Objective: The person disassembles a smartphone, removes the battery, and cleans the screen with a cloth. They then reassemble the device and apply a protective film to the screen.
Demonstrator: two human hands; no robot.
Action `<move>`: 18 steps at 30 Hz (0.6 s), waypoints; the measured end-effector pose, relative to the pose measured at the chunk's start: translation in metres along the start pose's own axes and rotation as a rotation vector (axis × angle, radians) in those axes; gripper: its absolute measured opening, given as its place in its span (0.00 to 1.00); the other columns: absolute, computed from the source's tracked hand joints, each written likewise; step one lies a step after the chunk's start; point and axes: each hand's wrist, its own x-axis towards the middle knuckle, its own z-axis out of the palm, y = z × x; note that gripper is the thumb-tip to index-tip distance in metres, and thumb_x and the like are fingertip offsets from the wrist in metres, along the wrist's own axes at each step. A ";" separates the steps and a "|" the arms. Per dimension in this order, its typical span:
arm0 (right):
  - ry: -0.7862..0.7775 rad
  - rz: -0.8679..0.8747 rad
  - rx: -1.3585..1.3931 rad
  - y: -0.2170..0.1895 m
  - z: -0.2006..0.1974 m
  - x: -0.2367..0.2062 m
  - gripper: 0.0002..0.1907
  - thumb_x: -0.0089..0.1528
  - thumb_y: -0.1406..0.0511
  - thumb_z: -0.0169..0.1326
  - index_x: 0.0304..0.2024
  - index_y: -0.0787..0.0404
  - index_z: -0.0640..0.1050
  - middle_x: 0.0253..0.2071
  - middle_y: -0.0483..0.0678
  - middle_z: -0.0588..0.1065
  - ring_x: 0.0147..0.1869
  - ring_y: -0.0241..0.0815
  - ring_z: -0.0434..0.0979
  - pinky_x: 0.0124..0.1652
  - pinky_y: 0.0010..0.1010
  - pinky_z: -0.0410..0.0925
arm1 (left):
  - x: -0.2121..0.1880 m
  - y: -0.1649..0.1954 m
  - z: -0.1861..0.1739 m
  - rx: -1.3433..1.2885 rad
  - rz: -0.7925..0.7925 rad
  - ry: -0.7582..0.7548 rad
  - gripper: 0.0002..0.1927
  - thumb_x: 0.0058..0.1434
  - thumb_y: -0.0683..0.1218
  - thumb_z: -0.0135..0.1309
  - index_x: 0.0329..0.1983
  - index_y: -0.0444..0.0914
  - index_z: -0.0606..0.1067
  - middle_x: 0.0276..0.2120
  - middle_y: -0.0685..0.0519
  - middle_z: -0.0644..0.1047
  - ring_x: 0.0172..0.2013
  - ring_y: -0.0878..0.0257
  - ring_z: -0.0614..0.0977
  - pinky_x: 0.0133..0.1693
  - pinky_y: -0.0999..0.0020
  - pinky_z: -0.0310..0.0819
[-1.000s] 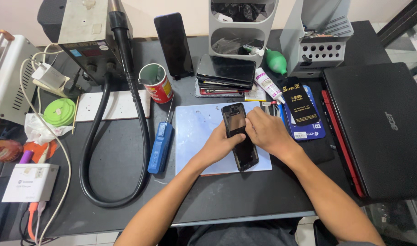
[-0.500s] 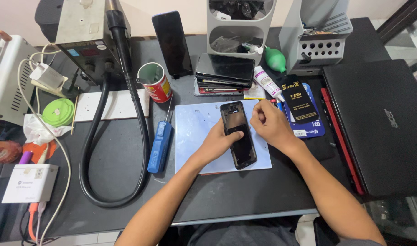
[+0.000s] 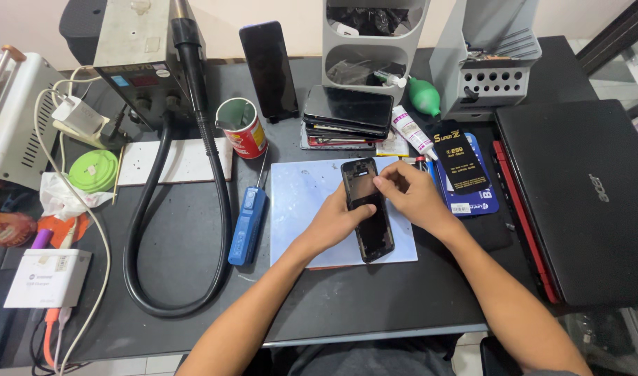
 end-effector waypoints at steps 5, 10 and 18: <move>-0.045 0.083 0.126 0.009 -0.002 0.003 0.09 0.68 0.63 0.56 0.39 0.63 0.77 0.27 0.38 0.71 0.28 0.27 0.67 0.29 0.22 0.62 | 0.001 -0.004 0.001 -0.049 0.020 -0.012 0.26 0.60 0.42 0.58 0.62 0.34 0.69 0.51 0.48 0.79 0.54 0.60 0.79 0.57 0.65 0.72; -0.056 0.168 0.304 0.009 -0.005 0.006 0.09 0.68 0.63 0.53 0.39 0.64 0.76 0.24 0.41 0.71 0.24 0.28 0.70 0.26 0.22 0.64 | 0.005 -0.006 0.000 -0.145 0.007 0.009 0.26 0.60 0.40 0.57 0.62 0.34 0.68 0.51 0.48 0.78 0.53 0.61 0.78 0.57 0.65 0.72; 0.060 0.176 0.312 -0.001 -0.018 0.005 0.09 0.67 0.64 0.56 0.42 0.65 0.76 0.26 0.43 0.72 0.25 0.30 0.69 0.27 0.23 0.65 | 0.006 0.005 -0.009 -0.596 -0.049 0.068 0.18 0.62 0.39 0.52 0.56 0.31 0.73 0.49 0.49 0.82 0.46 0.62 0.83 0.49 0.66 0.79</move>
